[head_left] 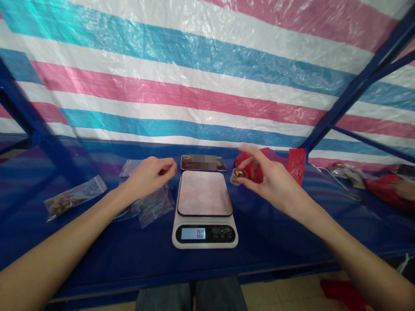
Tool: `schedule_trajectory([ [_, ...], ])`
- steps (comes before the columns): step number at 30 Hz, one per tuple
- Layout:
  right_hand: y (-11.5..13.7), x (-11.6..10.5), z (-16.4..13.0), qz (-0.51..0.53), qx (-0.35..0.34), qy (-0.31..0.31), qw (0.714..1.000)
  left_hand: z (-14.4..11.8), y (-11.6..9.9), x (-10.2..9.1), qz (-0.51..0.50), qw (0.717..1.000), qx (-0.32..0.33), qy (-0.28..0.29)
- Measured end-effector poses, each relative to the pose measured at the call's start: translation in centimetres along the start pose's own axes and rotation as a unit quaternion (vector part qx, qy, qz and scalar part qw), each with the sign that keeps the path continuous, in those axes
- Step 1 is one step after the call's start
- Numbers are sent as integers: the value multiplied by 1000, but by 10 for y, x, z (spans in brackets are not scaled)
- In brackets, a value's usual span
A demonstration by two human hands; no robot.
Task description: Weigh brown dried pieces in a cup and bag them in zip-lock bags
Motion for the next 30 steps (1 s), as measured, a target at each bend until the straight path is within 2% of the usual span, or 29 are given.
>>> schedule_trajectory([
  [3,24,1,13,31,-28,9,999,0,2,1,-1,1000,-5,5],
  [7,51,25,24,87,-68,54,992,1,3,2,2,1000,-1,1],
  [11,64,43,25,103,-101,90,985,2,3,3,1,1000,1,-2],
  [15,61,32,31,104,-112,81,985,1,3,2,-1,1000,2,-2],
  [18,41,7,46,128,-89,28,987,1,3,2,-5,1000,0,1],
  [22,-2,-22,61,124,-56,-115,984,0,1,1,-2,1000,4,-2],
  [26,-41,-23,49,115,-10,-235,965,0,2,3,-1,1000,3,0],
  [28,-43,-18,39,81,-16,-261,962,0,2,3,3,1000,-1,2],
  [30,-36,-13,31,44,-40,-265,962,0,1,2,10,1000,-2,5],
])
Point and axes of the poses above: each hand's wrist, its own z-axis towards the middle knuckle, its own x-axis out of the palm, y = z × x, the point moved 10 cm from there along z, towards the middle knuckle, and after that the axes turned 10 degrees about -z, right-handed, at the moved point
